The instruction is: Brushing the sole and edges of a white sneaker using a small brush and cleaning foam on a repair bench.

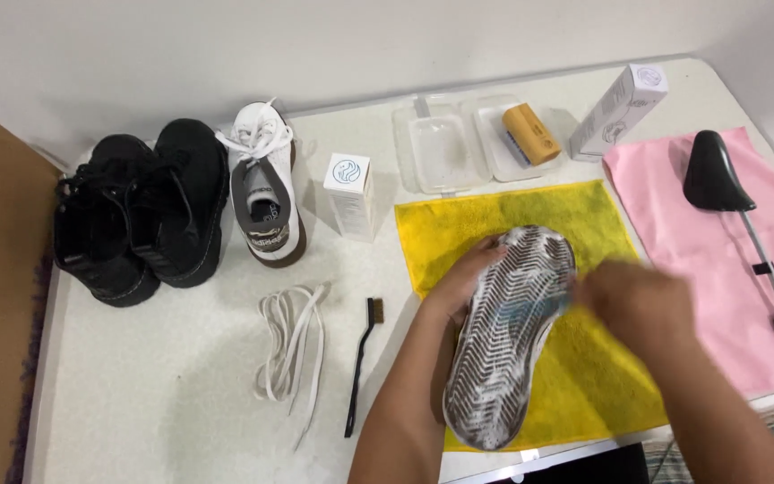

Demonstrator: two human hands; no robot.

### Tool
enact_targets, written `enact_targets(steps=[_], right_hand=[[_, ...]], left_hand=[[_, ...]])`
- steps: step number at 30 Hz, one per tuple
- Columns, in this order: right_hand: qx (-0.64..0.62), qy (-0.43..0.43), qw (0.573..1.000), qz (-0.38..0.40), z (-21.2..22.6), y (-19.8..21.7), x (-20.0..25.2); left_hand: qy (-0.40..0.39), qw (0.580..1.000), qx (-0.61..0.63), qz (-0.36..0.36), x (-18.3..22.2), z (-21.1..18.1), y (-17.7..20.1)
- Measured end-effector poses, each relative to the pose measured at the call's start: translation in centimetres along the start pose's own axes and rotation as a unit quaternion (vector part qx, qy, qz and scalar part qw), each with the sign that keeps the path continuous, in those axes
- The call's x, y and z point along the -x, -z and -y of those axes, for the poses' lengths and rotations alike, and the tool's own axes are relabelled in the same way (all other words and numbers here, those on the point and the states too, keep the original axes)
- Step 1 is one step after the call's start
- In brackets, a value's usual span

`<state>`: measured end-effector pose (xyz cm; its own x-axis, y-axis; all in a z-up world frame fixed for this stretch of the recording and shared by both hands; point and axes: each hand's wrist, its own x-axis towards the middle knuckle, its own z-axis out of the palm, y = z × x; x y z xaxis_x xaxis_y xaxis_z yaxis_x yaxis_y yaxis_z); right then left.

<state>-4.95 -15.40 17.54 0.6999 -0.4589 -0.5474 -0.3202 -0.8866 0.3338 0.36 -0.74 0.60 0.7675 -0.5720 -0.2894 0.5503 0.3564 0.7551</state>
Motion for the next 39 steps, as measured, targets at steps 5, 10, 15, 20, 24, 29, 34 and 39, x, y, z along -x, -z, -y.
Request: enact_targets(steps=[5,10,15,20,24,29,34,39], right_hand=[[0.029,0.357,0.878,-0.318,-1.1,-5.3,-0.5],[-0.033,0.299,0.755,-0.582,-3.1,-4.9,-8.5],[-0.087,0.576,0.625,-0.519,-1.2,-7.3,0.2],[0.076,0.248,0.836,-0.484,-3.7,-8.5,-11.6],[0.002,0.194,0.855,-0.482,-3.3,-6.6,-11.5],[0.019,0.430,0.723,-0.540,-1.4,-9.7,-1.0],[0.119,0.077,0.984,-0.109,-2.5,-5.8,-5.2],[-0.125,0.134,0.881,-0.436,-6.4,-7.2,-11.5]], left_hand=[[-0.014,1.000,-0.025,0.000,0.3,-0.3,0.0],[-0.008,0.997,-0.081,-0.001,-0.2,0.0,0.1],[-0.018,0.999,-0.031,0.002,-0.9,0.5,0.8],[-0.002,0.992,-0.121,-0.023,0.8,-0.8,-0.1],[0.004,0.989,-0.142,-0.031,0.6,-1.0,-0.4],[-0.016,0.996,-0.086,-0.015,-0.1,0.1,0.5],[0.006,0.992,-0.125,-0.012,1.0,-1.3,-0.3],[-0.009,1.000,-0.024,0.000,0.1,0.5,0.2]])
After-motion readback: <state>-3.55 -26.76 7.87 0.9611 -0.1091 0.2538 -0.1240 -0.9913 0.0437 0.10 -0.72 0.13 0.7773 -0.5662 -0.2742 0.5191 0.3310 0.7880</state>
